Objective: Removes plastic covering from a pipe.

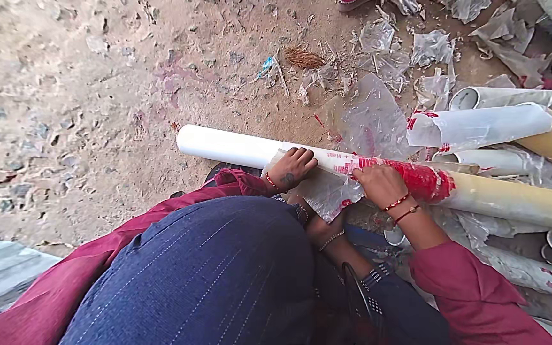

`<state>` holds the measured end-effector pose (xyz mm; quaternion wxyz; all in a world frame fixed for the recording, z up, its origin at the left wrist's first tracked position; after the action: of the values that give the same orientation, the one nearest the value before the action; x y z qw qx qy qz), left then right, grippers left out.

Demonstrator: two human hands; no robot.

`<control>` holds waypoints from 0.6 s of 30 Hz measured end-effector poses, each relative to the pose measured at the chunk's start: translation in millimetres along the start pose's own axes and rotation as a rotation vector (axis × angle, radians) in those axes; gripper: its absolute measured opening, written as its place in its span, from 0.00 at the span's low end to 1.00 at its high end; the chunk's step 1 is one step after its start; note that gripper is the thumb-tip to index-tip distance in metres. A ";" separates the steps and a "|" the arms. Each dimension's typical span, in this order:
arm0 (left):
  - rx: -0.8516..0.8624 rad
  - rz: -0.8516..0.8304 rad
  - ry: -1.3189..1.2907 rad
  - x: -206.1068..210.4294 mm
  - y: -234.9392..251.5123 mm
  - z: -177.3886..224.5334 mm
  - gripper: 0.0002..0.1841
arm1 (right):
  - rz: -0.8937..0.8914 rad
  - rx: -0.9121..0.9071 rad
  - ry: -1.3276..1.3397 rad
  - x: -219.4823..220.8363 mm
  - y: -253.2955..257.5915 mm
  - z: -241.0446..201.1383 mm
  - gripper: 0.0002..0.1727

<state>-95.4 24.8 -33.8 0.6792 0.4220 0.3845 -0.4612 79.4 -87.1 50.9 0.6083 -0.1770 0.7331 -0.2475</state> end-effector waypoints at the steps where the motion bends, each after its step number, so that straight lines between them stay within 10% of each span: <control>1: 0.003 0.004 0.003 -0.2 0.3 -0.3 0.09 | -0.057 0.044 -0.019 -1.4 -2.2 -0.2 0.12; 4: 0.014 0.005 -0.008 -1.4 1.0 -2.6 0.09 | -0.187 0.182 -0.029 3.4 -18.6 9.9 0.14; 10: -0.001 -0.356 -0.076 -14.4 29.6 -1.5 0.17 | 0.696 0.288 0.325 15.6 -58.7 60.2 0.15; 14: 0.028 -0.810 0.001 -21.4 66.2 9.1 0.21 | 0.851 0.532 0.345 36.2 -25.1 79.0 0.17; 18: -0.022 -0.879 0.027 -24.0 70.3 20.1 0.15 | 0.922 0.526 0.300 52.9 6.9 72.4 0.16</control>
<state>-32.6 28.8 10.4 0.4178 0.2171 0.5410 -0.6969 140.3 -121.7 -5.6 0.5664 0.3574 0.7267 -0.1528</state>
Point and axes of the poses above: each hand's wrist, its own y-axis towards the middle knuckle, its own x-axis out of the palm, z = x × y, the point moved 3 cm from there along y, towards the middle knuckle, and after that the axes turned 7 degrees about y, right-handed, at the moved point
